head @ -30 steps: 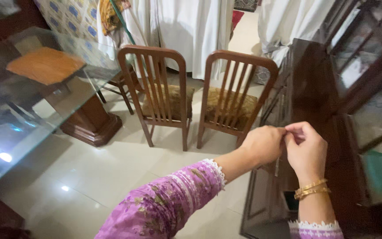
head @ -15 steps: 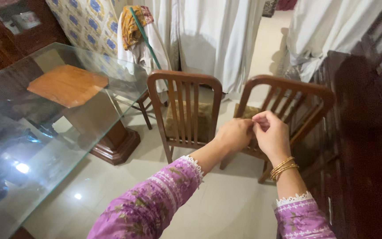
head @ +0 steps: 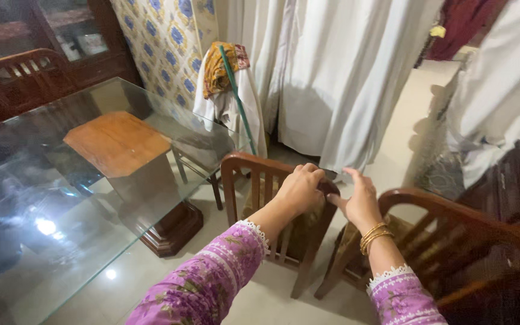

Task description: The person wipes the floor with a green squeegee, moving wooden chairs aside to reach different areas.

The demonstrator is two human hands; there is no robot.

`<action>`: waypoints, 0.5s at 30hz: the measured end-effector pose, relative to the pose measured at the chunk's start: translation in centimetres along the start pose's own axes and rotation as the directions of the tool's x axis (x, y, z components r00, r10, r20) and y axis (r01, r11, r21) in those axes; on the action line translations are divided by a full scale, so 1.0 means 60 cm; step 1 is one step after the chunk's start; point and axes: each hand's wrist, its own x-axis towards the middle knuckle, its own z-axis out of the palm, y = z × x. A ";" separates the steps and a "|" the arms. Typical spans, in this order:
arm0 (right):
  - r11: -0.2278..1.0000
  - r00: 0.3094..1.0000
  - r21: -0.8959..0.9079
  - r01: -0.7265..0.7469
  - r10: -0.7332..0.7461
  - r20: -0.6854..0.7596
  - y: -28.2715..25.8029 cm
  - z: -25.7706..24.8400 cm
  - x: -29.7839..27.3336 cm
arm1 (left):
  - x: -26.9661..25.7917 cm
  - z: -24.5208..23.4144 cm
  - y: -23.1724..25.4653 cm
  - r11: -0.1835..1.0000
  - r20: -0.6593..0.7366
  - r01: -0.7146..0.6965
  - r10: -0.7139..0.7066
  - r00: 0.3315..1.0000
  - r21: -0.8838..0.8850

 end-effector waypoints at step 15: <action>0.986 0.949 -0.167 -0.010 0.062 0.310 0.108 0.228 0.119 | 0.117 0.097 -0.176 0.953 0.415 -0.006 -0.127 0.901 0.303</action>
